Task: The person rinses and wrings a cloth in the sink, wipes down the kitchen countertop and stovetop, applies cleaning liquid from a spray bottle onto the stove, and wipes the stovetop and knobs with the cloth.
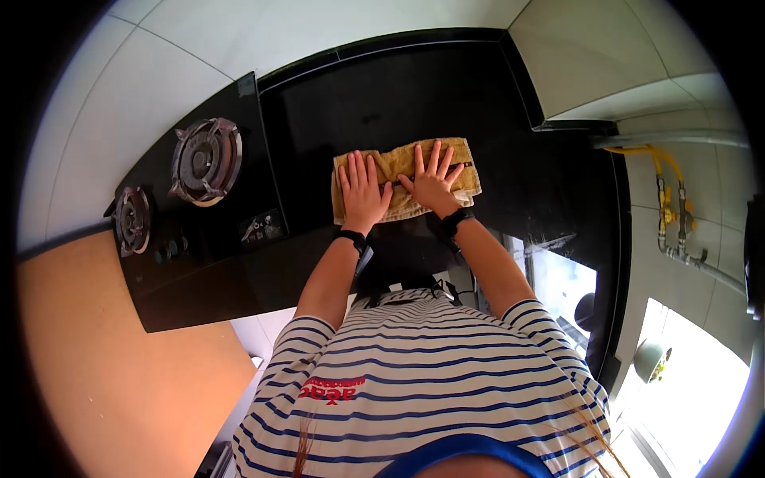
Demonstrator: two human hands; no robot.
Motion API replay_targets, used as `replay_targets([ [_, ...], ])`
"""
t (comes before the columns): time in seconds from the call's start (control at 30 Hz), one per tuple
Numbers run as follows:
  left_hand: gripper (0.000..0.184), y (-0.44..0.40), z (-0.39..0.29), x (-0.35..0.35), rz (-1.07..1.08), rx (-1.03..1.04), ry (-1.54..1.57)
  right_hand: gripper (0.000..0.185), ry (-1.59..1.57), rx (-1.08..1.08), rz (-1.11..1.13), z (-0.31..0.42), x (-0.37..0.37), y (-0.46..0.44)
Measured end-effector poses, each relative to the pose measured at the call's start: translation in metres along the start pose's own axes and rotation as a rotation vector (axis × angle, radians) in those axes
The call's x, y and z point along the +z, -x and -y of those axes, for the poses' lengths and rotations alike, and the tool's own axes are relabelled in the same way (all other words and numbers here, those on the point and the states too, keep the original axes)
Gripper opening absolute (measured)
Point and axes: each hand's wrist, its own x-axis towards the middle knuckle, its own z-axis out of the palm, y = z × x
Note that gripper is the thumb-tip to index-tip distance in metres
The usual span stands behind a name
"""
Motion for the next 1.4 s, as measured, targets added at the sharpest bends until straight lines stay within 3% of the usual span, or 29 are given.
replay_targets([
  [0.13, 0.073, -0.047, 0.034, -0.005, 0.041, -0.012, -0.012, 0.09, -0.014, 0.02, -0.003, 0.028, -0.011, -0.049],
  [0.33, 0.069, 0.134, 0.071, 0.02, -0.018, -0.007, 0.041, 0.09, 0.012, 0.072, -0.033, 0.105, 0.091, 0.077],
  [0.57, 0.064, 0.07, 0.066, 0.073, 0.015, -0.022, -0.027, 0.088, -0.031, 0.165, 0.026, 0.091, 0.107, -0.002],
  [0.8, 0.061, 0.227, 0.141, 0.164, -0.093, -0.01, -0.019, 0.086, 0.026, 0.207, -0.079, 0.173, 0.26, 0.075],
  [1.0, 0.064, 0.226, 0.136, 0.232, -0.189, -0.025, 0.013, 0.086, 0.053, 0.215, -0.151, 0.151, 0.314, 0.056],
  [1.13, 0.064, 0.265, 0.128, 0.218, -0.196, -0.037, 0.052, 0.084, 0.049, 0.264, -0.077, 0.161, 0.311, 0.097],
  [1.23, 0.064, 0.335, 0.135, 0.18, -0.213, -0.032, 0.034, 0.081, 0.069, 0.239, -0.165, 0.192, 0.312, 0.179],
  [1.3, 0.064, 0.365, 0.104, 0.171, -0.258, -0.03, -0.002, 0.076, 0.088, 0.128, -0.282, 0.159, 0.322, 0.225],
  [1.4, 0.064, 0.394, -0.024, 0.195, -0.378, 0.026, -0.045, 0.073, 0.022, -0.034, -0.48, 0.016, 0.361, 0.279],
])
